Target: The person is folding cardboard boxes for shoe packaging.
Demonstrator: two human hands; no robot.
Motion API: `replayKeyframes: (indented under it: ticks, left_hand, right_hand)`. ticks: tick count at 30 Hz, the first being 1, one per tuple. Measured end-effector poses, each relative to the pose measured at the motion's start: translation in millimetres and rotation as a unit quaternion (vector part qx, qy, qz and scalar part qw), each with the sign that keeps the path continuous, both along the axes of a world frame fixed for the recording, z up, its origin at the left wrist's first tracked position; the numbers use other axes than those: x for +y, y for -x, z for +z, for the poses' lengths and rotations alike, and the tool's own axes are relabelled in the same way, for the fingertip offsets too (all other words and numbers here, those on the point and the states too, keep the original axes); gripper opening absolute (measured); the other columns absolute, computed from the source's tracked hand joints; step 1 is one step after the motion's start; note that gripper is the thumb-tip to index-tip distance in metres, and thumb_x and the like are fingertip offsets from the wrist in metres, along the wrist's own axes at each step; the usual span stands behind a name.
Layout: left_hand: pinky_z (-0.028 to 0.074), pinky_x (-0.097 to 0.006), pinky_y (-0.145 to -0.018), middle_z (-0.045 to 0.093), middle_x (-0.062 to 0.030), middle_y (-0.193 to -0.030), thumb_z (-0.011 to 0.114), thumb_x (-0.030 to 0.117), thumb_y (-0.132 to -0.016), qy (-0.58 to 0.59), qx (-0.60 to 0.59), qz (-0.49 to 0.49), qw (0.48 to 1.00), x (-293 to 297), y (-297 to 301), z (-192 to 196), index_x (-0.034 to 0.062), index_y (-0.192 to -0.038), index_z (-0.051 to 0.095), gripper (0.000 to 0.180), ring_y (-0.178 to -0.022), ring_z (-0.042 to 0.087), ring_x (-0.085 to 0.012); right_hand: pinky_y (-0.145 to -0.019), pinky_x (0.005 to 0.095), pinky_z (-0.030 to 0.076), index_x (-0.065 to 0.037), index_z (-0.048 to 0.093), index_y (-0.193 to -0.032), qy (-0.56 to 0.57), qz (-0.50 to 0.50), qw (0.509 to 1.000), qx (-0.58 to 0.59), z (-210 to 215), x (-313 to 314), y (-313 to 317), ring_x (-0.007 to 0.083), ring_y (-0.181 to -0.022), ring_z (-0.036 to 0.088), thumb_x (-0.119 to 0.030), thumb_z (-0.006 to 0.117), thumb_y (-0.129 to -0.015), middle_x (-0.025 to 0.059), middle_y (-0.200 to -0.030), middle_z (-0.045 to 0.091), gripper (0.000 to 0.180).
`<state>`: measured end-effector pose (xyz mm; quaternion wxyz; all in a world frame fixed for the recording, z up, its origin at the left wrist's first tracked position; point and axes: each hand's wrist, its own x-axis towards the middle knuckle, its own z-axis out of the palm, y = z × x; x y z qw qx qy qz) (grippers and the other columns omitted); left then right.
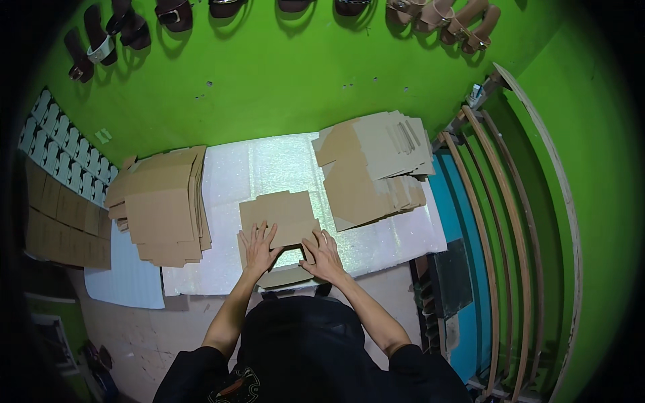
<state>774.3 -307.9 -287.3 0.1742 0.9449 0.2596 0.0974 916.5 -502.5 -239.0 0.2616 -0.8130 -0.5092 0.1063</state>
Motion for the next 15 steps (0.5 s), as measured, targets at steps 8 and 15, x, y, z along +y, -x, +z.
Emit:
replayKeyframes:
  ticks: [8, 15]
  left_hand:
    - [0.004, -0.077, -0.113, 0.037, -0.0154, -0.159, 0.077, 0.044, -0.082, 0.015, -0.009, 0.009, 1.000, 1.3, -1.1, -0.7, 0.0248, -0.153, 0.044, 0.080, -0.146, 0.030, -0.0433]
    - [0.002, -0.078, -0.112, 0.036, -0.0140, -0.160, 0.077, 0.045, -0.082, 0.028, -0.005, 0.015, 0.999, 1.5, -3.4, 1.1, 0.0268, -0.153, 0.044, 0.081, -0.146, 0.031, -0.0420]
  right_hand:
    - [-0.114, 0.0624, 0.027, -0.014, 0.068, -0.128, 0.038, 0.050, 0.997, -0.041, -6.5, -5.5, 6.2, 0.0493, -0.142, 0.028, -0.033, 0.072, -0.082, 0.0222, -0.149, 0.039, 0.050]
    - [-0.114, 0.0703, 0.021, -0.013, 0.069, -0.127, 0.117, 0.078, 0.988, -0.070, 1.1, 3.9, -1.3, 0.0523, -0.147, 0.018, -0.035, 0.068, -0.086, 0.0243, -0.157, 0.029, 0.047]
